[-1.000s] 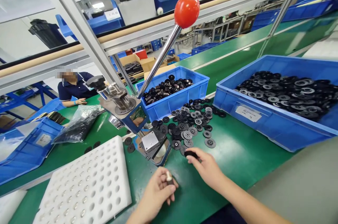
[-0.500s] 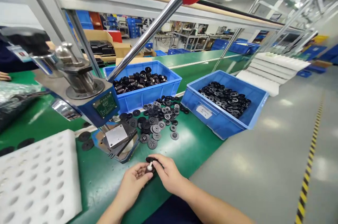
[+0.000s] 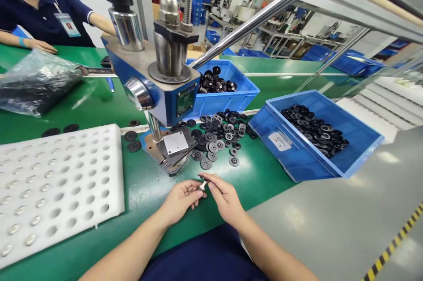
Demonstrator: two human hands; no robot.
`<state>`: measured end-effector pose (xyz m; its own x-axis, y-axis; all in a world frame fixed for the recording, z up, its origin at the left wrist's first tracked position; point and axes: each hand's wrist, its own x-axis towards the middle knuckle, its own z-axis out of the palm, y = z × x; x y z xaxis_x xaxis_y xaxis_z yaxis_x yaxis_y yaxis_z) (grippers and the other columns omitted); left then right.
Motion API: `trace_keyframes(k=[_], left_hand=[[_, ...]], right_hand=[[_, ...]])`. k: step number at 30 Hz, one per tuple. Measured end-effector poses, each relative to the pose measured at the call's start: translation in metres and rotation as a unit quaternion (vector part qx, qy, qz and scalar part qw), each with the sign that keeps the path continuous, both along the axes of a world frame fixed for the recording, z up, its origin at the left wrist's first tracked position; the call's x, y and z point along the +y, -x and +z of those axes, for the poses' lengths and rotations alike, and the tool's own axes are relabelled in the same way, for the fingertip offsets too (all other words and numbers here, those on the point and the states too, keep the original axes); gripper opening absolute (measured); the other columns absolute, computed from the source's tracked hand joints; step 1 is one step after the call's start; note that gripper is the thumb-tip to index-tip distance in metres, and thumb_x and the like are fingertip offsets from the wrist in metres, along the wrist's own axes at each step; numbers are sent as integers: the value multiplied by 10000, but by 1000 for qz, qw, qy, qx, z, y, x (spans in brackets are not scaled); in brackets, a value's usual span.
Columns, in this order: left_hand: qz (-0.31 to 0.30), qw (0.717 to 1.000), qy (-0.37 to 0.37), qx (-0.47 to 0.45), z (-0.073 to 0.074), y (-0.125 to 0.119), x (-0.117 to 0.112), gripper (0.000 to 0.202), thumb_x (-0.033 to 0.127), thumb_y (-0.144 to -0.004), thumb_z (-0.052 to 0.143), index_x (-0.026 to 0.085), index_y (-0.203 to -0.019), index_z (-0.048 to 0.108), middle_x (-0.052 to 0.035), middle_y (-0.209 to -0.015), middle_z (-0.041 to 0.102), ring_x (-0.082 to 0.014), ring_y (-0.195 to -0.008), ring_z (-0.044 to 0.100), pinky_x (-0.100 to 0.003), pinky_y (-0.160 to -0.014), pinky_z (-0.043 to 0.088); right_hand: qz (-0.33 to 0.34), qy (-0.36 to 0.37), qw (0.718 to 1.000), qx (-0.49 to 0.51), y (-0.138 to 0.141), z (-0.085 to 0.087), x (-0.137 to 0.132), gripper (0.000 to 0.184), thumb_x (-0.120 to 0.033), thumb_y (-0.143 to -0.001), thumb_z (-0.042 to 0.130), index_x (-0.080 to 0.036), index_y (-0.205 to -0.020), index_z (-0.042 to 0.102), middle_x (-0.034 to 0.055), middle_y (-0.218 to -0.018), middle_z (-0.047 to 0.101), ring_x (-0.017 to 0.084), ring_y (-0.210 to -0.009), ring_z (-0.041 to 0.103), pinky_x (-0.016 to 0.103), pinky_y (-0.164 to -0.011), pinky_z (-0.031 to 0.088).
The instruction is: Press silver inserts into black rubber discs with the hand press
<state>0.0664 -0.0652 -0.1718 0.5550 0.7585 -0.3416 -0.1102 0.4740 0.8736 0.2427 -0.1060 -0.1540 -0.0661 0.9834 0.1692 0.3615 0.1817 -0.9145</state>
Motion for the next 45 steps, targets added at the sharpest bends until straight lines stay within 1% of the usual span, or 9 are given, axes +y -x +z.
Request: trace_keyframes(k=[7, 14, 22, 25, 28, 31, 35, 39, 45], left_hand=[[3, 1000, -2, -6, 4, -1, 0, 503, 532, -675, 812, 123, -945, 696, -93, -800, 749, -95, -538, 524, -230, -516, 415], [8, 1000, 13, -4, 2, 0, 1, 514, 535, -659, 818, 118, -932, 692, -93, -786, 743, -98, -535, 520, -230, -515, 413], [11, 1000, -1, 22, 0, 1, 2, 421, 503, -695, 790, 133, -863, 682, -56, -739, 718, -88, -533, 481, -211, -502, 378], [19, 1000, -11, 12, -1, 0, 3, 411, 473, -695, 796, 135, -895, 677, -79, -810, 742, -100, -571, 513, -219, -525, 404], [28, 1000, -10, 0, -1, -1, 4, 423, 468, -698, 797, 129, -919, 674, -110, -881, 757, -102, -578, 522, -228, -536, 418], [34, 999, -3, -15, 1, -1, 6, 448, 469, -693, 806, 120, -938, 670, -138, -928, 760, -101, -576, 521, -233, -531, 412], [34, 998, 18, -47, 3, 1, 6, 467, 469, -675, 828, 112, -925, 661, -153, -946, 756, -102, -598, 532, -233, -543, 414], [42, 999, 15, -30, 2, 2, 6, 470, 430, -635, 861, 111, -918, 663, -119, -879, 747, -92, -579, 514, -224, -525, 404], [37, 999, -21, -10, -1, 0, 4, 434, 482, -720, 779, 144, -922, 596, -73, -847, 718, -79, -539, 511, -203, -471, 386]], right_hand=[[-69, 15, 997, 24, 3, -5, -4, 316, -329, -1007, 460, -245, -1231, 667, 70, -1164, 705, 198, -1039, 684, 380, -958, 562], [-15, -118, 991, -64, 5, -6, -6, 397, -154, -964, 421, -259, -1288, 624, 85, -1300, 632, 221, -1251, 565, 482, -1056, 490], [29, -113, 987, -112, 1, -11, -12, 583, -43, -818, 379, -252, -1329, 569, 61, -1335, 609, 184, -1268, 551, 423, -1055, 500], [-107, -141, 961, -213, -28, -19, 7, 396, -117, -878, 397, -219, -1165, 650, 78, -1239, 658, 200, -1190, 593, 419, -1016, 513], [-232, -142, 926, -264, -65, -31, 40, 248, -238, -914, 474, -164, -1034, 678, 154, -1169, 664, 281, -1142, 580, 512, -983, 490], [-238, -131, 919, -285, -93, -41, 70, 195, -289, -869, 567, -147, -925, 689, 176, -1066, 682, 317, -1023, 586, 537, -904, 493], [-208, -137, 920, -304, -105, -45, 87, 154, -246, -877, 540, -172, -831, 667, 127, -909, 688, 268, -870, 588, 446, -805, 508], [-184, -170, 915, -316, -92, -36, 70, 190, -218, -945, 484, -169, -871, 652, 109, -881, 675, 241, -853, 587, 407, -791, 503], [-93, -212, 916, -326, -34, -38, 13, 169, -166, -974, 493, -179, -941, 659, 76, -941, 670, 191, -874, 590, 350, -814, 519]])
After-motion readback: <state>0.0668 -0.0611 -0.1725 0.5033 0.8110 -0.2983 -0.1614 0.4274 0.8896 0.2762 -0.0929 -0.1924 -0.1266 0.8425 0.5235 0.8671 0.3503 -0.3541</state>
